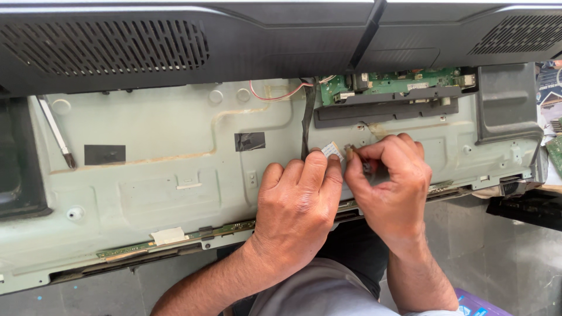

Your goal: The person scrapes a small white component with a razor blade, then uses a black plastic tool to pry and adjust a ribbon cable connector on the back of a disassembled television. The person works on the component and connector throughout the clip.

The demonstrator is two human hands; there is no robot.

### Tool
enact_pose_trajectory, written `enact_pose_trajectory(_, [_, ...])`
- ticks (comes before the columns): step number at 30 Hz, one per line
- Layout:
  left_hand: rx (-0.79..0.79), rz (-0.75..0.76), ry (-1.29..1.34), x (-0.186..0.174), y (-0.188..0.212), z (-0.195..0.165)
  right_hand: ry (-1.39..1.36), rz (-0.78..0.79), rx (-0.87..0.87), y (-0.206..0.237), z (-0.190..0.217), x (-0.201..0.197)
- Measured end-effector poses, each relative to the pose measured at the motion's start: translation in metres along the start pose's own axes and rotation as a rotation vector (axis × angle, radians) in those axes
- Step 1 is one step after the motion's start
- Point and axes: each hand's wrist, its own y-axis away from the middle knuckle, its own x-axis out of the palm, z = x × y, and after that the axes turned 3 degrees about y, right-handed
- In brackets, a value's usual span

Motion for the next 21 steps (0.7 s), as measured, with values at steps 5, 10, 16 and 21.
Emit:
enact_pose_trajectory(5, [0.008,-0.023,0.000,-0.0006,0.0000,-0.0001,-0.029,0.013,-0.009,-0.0008,0.0005,0.0009])
enact_pose_trajectory(10, [0.011,-0.027,0.008,-0.0008,-0.0005,0.0007,-0.019,-0.002,-0.023,-0.0023,-0.0014,0.0028])
enact_pose_trajectory(16, [0.008,-0.025,0.013,-0.0013,-0.0009,0.0012,-0.012,0.006,-0.032,-0.0025,-0.0016,0.0022])
enact_pose_trajectory(21, [0.014,-0.026,0.008,-0.0014,-0.0005,0.0012,-0.023,0.004,-0.021,-0.0030,-0.0006,0.0016])
